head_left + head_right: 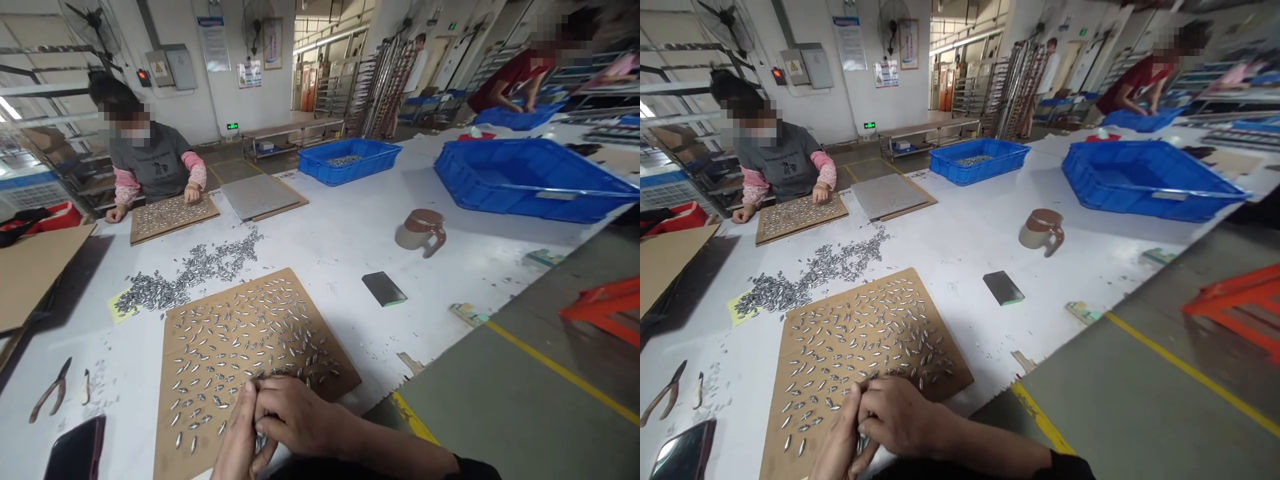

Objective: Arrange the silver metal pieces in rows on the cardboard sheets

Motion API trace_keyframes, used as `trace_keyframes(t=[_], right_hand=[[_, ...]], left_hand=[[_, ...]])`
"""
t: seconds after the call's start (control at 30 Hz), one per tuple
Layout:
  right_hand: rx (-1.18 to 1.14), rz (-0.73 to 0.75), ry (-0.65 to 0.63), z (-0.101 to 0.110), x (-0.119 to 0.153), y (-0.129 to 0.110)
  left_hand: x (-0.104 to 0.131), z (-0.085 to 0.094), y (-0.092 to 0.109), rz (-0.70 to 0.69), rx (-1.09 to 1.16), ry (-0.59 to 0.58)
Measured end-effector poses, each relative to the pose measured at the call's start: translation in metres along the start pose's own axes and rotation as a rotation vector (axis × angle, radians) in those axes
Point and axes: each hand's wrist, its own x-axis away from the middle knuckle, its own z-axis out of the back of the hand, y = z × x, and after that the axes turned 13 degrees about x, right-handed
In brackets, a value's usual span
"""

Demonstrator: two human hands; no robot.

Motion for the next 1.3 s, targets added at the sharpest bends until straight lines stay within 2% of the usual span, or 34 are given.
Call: trace_keyframes(t=[0.1, 0.2, 0.3, 0.37, 0.43, 0.53, 0.63, 0.73, 0.77, 0.83, 0.9, 1.03, 1.17, 1.3], right_hand=[[-0.069, -0.059, 0.02, 0.001, 0.002, -0.007], [-0.112, -0.21, 0.118, 0.0, 0.004, -0.007], [-0.129, -0.311, 0.214, -0.001, 0.005, -0.005], [-0.152, -0.307, 0.234, -0.002, 0.007, -0.005], [-0.177, -0.25, 0.25, -0.003, 0.007, -0.007], [-0.174, -0.176, 0.258, 0.003, 0.005, 0.001], [-0.112, -0.3, 0.294, 0.026, -0.007, 0.038], [-0.051, -0.611, 0.329, 0.063, -0.029, 0.104], [0.021, -0.674, 0.321, 0.075, -0.037, 0.127], [0.223, -0.742, 0.234, 0.095, -0.053, 0.167], [0.343, -0.746, 0.132, 0.106, -0.067, 0.195], [0.398, -0.715, 0.032, 0.109, -0.088, 0.216], [0.42, -0.688, -0.039, 0.106, -0.099, 0.221], [0.456, -0.701, -0.044, 0.114, -0.099, 0.216]], left_hand=[[0.001, 0.002, -0.001, 0.023, 0.015, 0.07], [0.005, 0.006, -0.001, 0.069, 0.087, 0.125], [0.009, 0.012, 0.0, 0.07, 0.077, -0.038], [0.01, 0.017, 0.0, 0.061, 0.059, -0.149], [0.009, 0.021, -0.001, 0.045, 0.071, -0.183], [0.006, 0.023, 0.0, 0.056, 0.128, -0.148], [0.001, 0.021, 0.005, 0.069, 0.234, -0.066], [-0.004, 0.021, 0.011, 0.032, 0.272, -0.011], [-0.006, 0.021, 0.013, 0.021, 0.26, 0.006], [-0.008, 0.023, 0.013, 0.013, 0.227, 0.032], [-0.01, 0.025, 0.012, 0.024, 0.209, 0.028], [-0.014, 0.028, 0.01, 0.061, 0.2, -0.019], [-0.016, 0.027, 0.01, 0.062, 0.157, -0.051], [-0.015, 0.025, 0.012, 0.051, 0.159, -0.084]])
